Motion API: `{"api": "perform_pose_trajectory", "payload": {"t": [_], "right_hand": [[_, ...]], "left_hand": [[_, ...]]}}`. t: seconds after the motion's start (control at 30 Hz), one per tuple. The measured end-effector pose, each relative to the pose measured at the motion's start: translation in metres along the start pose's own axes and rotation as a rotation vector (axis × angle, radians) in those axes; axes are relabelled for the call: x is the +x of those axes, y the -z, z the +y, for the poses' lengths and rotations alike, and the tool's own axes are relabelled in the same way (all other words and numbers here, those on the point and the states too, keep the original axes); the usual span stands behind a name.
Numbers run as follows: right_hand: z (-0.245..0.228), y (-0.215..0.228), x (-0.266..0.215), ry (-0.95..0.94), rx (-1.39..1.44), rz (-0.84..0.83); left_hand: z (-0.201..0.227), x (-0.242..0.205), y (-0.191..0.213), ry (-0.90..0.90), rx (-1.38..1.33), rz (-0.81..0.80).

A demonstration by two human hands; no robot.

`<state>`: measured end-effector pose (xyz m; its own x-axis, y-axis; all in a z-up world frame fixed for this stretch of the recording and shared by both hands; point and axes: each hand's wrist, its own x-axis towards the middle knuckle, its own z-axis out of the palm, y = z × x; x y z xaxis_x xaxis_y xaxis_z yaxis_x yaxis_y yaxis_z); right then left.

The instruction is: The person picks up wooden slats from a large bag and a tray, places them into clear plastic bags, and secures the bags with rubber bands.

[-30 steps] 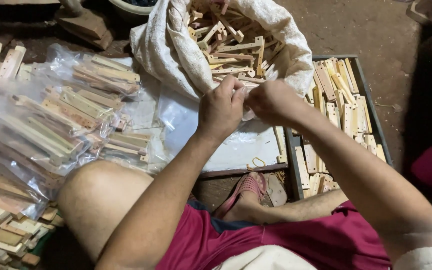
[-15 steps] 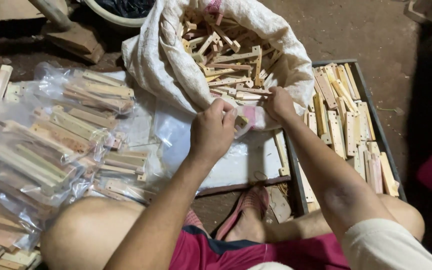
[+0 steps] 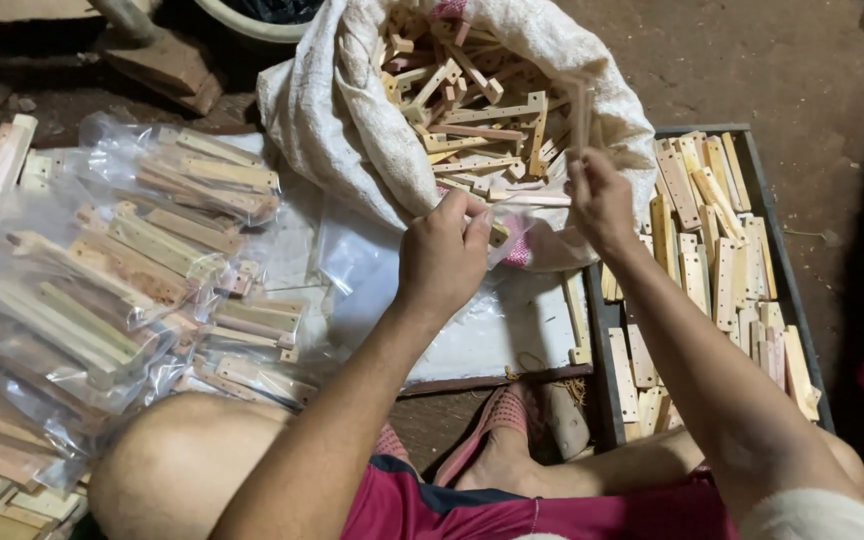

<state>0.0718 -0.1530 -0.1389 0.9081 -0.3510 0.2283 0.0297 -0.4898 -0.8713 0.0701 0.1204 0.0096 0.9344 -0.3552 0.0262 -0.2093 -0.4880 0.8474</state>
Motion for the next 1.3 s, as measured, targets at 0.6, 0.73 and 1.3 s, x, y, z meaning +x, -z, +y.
{"api": "perform_pose_trajectory", "payload": {"t": [0.6,0.73,1.3], "right_hand": [[-0.3,0.132,-0.028,-0.141,-1.125,-0.685],[-0.303,0.11,-0.019,-0.033,-1.164,-0.787],[-0.168,-0.016,-0.071,-0.208,-0.485,-0.425]], "left_hand": [[0.01,-0.013,0.0,-0.144,0.103,-0.042],[0.016,-0.018,0.0,-0.237,0.05,-0.047],[-0.009,-0.028,-0.012,-0.136,-0.084,-0.056]]}}
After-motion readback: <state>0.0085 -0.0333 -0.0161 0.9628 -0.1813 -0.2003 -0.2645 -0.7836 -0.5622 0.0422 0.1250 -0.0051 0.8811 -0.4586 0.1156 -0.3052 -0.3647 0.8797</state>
